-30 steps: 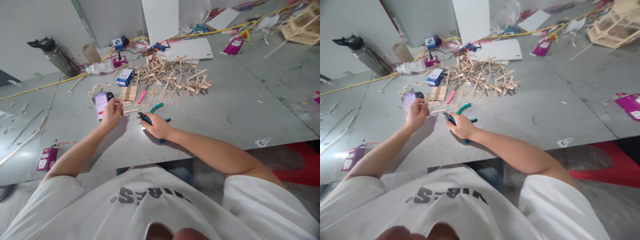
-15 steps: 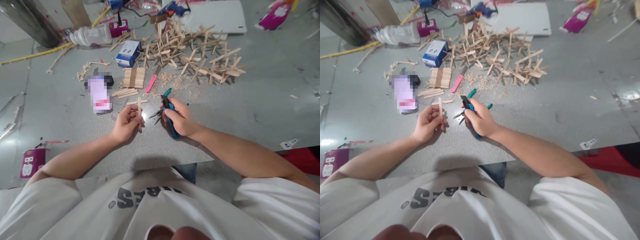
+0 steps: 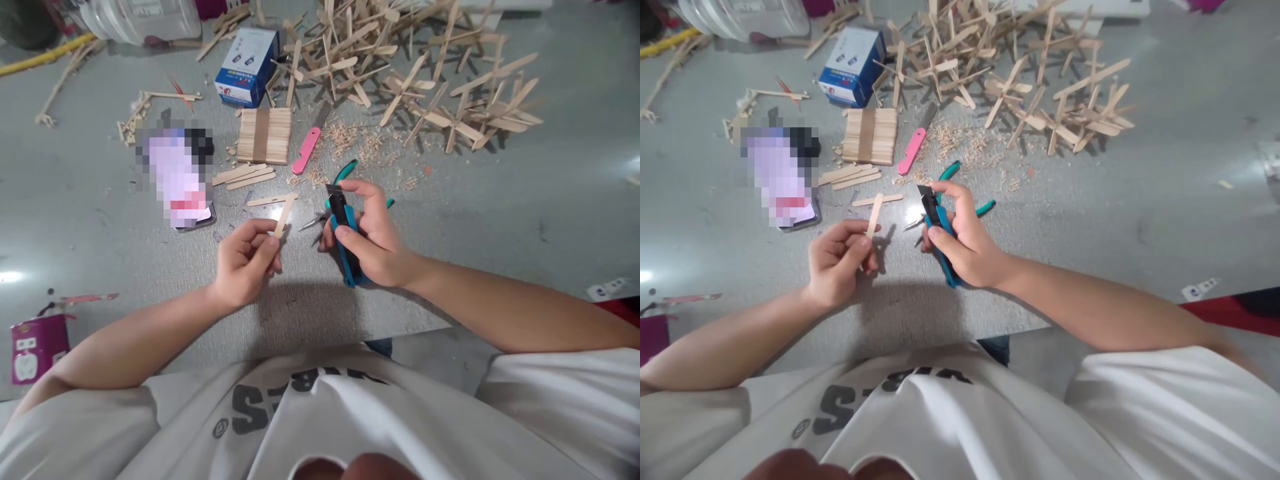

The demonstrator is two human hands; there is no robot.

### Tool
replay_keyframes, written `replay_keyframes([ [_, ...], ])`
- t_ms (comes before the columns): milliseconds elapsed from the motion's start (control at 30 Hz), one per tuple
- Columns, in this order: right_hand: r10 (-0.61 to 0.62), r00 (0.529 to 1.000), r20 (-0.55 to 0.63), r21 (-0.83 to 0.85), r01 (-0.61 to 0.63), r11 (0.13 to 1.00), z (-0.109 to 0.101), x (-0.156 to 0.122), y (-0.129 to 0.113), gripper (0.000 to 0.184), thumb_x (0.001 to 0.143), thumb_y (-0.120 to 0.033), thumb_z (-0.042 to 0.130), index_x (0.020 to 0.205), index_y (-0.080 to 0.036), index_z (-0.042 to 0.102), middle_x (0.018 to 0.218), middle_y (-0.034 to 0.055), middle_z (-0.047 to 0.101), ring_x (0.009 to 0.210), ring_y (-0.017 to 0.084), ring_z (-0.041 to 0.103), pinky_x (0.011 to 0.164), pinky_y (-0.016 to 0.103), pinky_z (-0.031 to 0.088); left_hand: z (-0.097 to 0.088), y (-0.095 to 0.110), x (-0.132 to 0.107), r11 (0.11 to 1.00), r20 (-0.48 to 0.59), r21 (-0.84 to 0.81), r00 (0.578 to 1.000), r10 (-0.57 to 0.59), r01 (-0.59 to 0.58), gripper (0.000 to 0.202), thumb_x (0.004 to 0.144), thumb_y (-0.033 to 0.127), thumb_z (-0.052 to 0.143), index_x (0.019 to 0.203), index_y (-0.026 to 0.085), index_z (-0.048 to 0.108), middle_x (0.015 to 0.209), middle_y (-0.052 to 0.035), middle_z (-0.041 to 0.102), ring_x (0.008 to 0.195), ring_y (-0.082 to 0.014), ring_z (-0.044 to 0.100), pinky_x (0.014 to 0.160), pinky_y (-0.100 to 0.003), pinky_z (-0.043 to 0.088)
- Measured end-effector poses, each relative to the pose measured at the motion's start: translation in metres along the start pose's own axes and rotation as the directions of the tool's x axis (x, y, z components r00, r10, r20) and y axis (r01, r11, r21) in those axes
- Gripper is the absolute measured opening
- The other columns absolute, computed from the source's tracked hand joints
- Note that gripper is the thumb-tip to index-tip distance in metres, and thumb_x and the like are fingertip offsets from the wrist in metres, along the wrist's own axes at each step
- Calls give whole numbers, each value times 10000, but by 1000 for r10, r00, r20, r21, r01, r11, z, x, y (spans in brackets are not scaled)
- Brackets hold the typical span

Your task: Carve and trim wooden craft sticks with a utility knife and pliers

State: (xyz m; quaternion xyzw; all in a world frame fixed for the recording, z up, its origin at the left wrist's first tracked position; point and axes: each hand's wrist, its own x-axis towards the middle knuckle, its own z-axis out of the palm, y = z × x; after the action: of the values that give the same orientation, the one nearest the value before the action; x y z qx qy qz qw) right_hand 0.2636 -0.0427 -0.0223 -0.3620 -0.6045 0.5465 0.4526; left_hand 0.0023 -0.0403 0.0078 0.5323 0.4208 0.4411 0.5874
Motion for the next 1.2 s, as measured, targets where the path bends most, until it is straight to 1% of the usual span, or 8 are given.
replay_keyframes([
  [233, -195, 981, -14, -70, 194, 979, 0, 2, 7, 658, 1167, -363, 656, 1718, -463, 310, 999, -42, 725, 860, 183, 789, 860, 397, 729, -4, -6, -2, 986, 26, 115, 992, 122, -124, 216, 1136, 359, 730, 1226, 181, 813, 633, 32, 735, 499, -94, 620, 516, -199, 513],
  [400, -387, 917, 93, -335, 395, 856, -11, 0, -6, 352, 1117, -162, 610, 1393, -333, 745, 1038, -10, 807, 743, 127, 754, 677, 270, 610, -9, -12, -5, 954, 145, 243, 979, 141, -174, 349, 1172, 337, 651, 1459, 158, 742, 771, -5, 825, 574, -111, 683, 578, -233, 556],
  [567, -245, 960, 136, -128, 262, 957, -21, 3, -13, 371, 1062, -258, 602, 1358, -309, 819, 1216, 38, 885, 1097, 249, 868, 980, 386, 722, -9, 0, -3, 837, 157, 510, 978, 134, -197, 282, 1129, 250, 617, 1336, 153, 783, 722, 16, 789, 582, -119, 682, 578, -264, 506],
  [700, -181, 957, 227, -44, 196, 980, -19, 7, -10, 627, 967, -73, 696, 1529, -352, 707, 1479, 40, 830, 1368, 254, 818, 1148, 414, 704, -8, 6, -2, 704, 219, 662, 965, 144, -255, 220, 1084, 223, 606, 1233, 172, 760, 661, 48, 713, 541, -128, 593, 587, -303, 457],
  [867, -278, 959, 53, -299, 281, 912, -16, 1, -3, 334, 981, -350, 902, 1279, -351, 751, 1124, 8, 885, 924, 211, 857, 839, 356, 705, -6, 0, -5, 552, 296, 748, 930, 219, -368, 37, 1027, 199, 642, 1032, 221, 671, 609, 72, 632, 539, -143, 533, 652, -347, 457],
  [1033, -321, 938, 129, -441, 344, 829, -24, -7, -7, 568, 763, -691, 1057, 1110, -344, 770, 815, -32, 781, 690, 211, 745, 724, 403, 638, -8, 2, 0, 610, 438, 521, 800, 409, -597, 143, 967, 163, 708, 1052, 254, 637, 603, 130, 581, 497, -94, 514, 742, -382, 472],
  [1133, -265, 958, 108, -388, 286, 876, -20, -10, -15, 561, 845, -743, 975, 1185, -351, 761, 766, -37, 750, 660, 204, 716, 697, 397, 619, -17, 4, 11, 501, 399, 534, 725, 561, -681, 105, 953, 252, 703, 1043, 271, 652, 696, 67, 622, 593, -134, 570, 771, -430, 437],
  [1200, -274, 961, 41, -290, 274, 917, -15, -11, -18, 533, 932, -684, 898, 1300, -349, 708, 761, -53, 729, 611, 188, 678, 591, 362, 552, -24, 4, 20, 377, 476, 667, 757, 448, -643, 271, 983, 436, 712, 1210, 288, 709, 1050, -62, 761, 941, -260, 695, 948, -526, 469],
])
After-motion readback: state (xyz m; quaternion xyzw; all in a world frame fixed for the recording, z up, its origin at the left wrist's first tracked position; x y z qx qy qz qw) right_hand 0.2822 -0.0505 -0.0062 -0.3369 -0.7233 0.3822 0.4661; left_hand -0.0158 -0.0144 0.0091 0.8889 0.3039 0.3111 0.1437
